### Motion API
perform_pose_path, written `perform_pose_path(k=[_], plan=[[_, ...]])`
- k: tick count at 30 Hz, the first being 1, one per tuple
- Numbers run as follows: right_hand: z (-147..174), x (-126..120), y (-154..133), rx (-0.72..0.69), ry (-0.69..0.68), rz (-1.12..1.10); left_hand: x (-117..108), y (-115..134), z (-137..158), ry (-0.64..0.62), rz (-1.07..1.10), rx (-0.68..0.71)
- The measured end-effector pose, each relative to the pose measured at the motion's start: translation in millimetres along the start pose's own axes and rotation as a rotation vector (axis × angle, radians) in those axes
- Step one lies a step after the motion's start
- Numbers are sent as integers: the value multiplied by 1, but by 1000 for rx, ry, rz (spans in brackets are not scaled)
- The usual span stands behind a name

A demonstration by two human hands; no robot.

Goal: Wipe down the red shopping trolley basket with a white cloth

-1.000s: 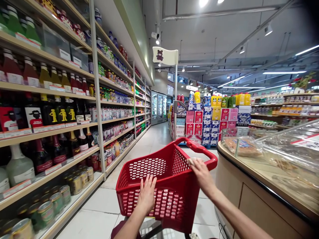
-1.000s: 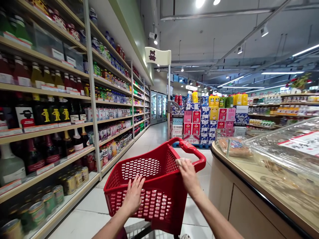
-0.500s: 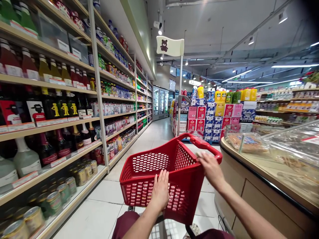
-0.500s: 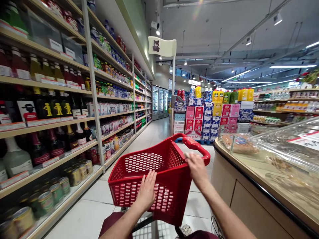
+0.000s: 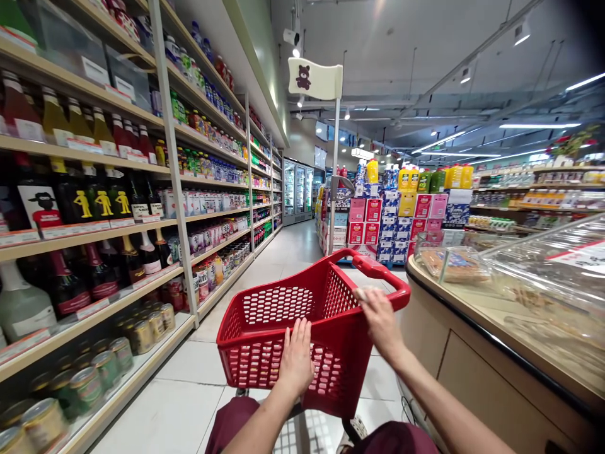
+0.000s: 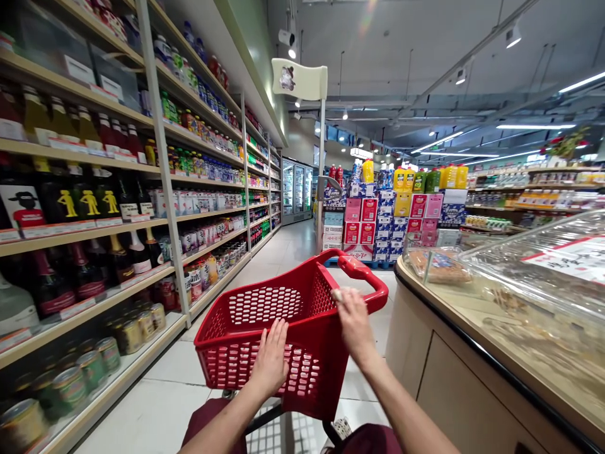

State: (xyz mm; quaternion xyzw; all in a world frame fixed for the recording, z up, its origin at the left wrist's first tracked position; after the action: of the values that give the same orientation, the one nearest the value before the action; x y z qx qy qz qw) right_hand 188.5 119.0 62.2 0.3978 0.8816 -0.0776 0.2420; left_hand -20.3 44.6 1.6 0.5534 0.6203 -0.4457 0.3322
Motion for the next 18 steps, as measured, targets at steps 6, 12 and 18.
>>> perform_pose_path(k=[6,12,18], plan=[[2,-1,-2,-8,10,13,-4,1,-1,-83,-19,22],[9,10,-32,-127,-37,-39,0,-1,0,-41,-32,17],[10,-9,-9,23,112,-61,2,-1,0,-48,-41,17]])
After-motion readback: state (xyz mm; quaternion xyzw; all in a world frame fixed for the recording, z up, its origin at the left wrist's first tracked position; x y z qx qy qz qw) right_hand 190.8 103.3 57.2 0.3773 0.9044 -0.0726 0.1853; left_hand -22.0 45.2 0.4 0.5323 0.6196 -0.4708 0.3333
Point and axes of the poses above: each hand's wrist, its own z-axis away from the middle knuckle, its own x-axis out of the palm, y = z × x, the point moved 5 cm from there along -z, towards the middle knuckle, and after that the axes turned 13 degrees about -z, right-handed, at the moved point
